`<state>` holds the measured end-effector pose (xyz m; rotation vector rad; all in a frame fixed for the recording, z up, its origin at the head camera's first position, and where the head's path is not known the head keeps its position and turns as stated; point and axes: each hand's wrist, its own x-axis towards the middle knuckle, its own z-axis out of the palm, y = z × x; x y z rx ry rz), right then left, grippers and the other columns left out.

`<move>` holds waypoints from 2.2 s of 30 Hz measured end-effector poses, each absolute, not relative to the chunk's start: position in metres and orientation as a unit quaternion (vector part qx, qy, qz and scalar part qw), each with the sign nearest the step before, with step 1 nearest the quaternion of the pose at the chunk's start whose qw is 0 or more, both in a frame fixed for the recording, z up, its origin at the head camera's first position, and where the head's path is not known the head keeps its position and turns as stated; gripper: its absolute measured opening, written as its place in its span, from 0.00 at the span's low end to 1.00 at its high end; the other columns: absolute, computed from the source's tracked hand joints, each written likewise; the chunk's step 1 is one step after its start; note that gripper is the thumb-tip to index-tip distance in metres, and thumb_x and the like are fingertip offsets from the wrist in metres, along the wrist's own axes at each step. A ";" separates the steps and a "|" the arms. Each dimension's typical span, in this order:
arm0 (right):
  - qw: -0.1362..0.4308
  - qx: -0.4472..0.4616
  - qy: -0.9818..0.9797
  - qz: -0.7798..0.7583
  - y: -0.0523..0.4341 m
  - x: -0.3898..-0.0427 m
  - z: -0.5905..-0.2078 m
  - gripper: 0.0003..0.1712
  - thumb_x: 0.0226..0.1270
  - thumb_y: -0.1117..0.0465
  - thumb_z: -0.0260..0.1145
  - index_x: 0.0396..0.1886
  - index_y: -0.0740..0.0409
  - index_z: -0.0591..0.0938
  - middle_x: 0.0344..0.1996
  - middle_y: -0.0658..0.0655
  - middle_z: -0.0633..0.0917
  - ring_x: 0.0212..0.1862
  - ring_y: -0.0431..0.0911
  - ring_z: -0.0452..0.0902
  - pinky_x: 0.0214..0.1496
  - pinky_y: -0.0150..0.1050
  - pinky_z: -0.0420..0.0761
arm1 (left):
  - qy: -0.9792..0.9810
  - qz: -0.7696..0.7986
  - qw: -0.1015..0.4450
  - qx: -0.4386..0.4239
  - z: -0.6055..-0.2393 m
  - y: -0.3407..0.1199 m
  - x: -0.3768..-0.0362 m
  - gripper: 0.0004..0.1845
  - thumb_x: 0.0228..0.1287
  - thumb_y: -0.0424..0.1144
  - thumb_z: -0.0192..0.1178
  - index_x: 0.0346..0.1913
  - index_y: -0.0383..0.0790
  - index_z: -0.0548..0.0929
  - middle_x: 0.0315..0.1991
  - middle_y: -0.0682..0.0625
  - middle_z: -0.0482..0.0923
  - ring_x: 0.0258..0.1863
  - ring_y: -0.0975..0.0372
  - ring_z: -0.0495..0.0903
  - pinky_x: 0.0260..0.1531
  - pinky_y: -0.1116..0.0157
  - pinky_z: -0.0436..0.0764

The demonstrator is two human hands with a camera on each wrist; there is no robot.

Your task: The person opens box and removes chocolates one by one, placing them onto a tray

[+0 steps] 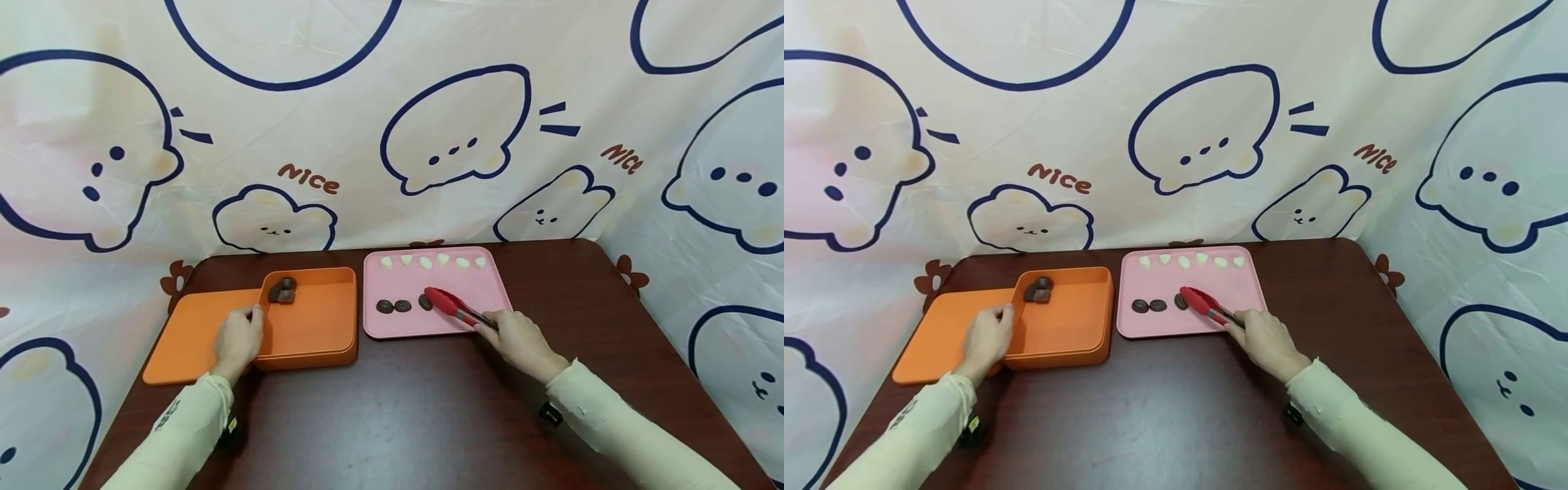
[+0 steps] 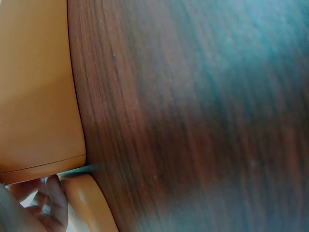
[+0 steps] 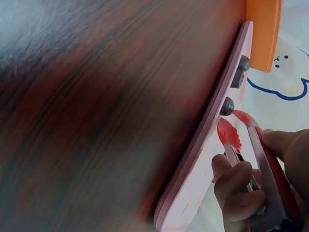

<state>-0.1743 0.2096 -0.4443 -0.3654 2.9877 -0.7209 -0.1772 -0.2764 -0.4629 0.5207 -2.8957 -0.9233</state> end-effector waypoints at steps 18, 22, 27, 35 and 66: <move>0.001 -0.137 0.956 -0.259 0.195 -0.178 -0.432 0.13 0.69 0.52 0.69 0.42 0.56 0.84 0.20 0.50 0.76 0.21 0.42 0.68 0.22 0.35 0.70 | -0.941 -0.295 0.030 0.162 -0.464 -0.276 -0.178 0.29 0.81 0.53 0.35 0.38 0.38 0.83 0.19 0.48 0.72 0.21 0.55 0.72 0.21 0.62 0.66; -0.002 -0.141 0.953 -0.269 0.184 -0.180 -0.430 0.12 0.69 0.49 0.69 0.40 0.53 0.83 0.21 0.49 0.76 0.23 0.42 0.69 0.24 0.35 0.70 | -0.941 -0.295 0.030 0.165 -0.465 -0.277 -0.178 0.29 0.80 0.53 0.35 0.35 0.39 0.82 0.20 0.48 0.72 0.21 0.55 0.72 0.20 0.62 0.66; -0.010 -0.158 0.951 -0.267 0.172 -0.184 -0.430 0.13 0.69 0.48 0.69 0.37 0.52 0.83 0.20 0.47 0.76 0.24 0.41 0.70 0.27 0.35 0.70 | -0.941 -0.296 0.034 0.160 -0.465 -0.277 -0.177 0.29 0.81 0.53 0.35 0.28 0.40 0.78 0.19 0.48 0.71 0.19 0.55 0.71 0.20 0.62 0.66; -0.001 -0.163 0.946 -0.280 0.158 -0.190 -0.423 0.13 0.69 0.46 0.68 0.36 0.51 0.83 0.19 0.47 0.75 0.23 0.41 0.69 0.27 0.35 0.70 | -0.942 -0.292 0.032 0.164 -0.466 -0.277 -0.177 0.28 0.80 0.53 0.35 0.33 0.39 0.80 0.21 0.46 0.72 0.22 0.54 0.71 0.20 0.62 0.65; 0.027 -0.195 0.932 -0.305 0.066 -0.195 -0.415 0.20 0.64 0.43 0.72 0.36 0.57 0.85 0.19 0.48 0.78 0.23 0.42 0.71 0.26 0.34 0.71 | -0.944 -0.292 0.036 0.152 -0.465 -0.278 -0.178 0.28 0.81 0.53 0.34 0.31 0.39 0.77 0.20 0.47 0.71 0.21 0.54 0.71 0.21 0.61 0.66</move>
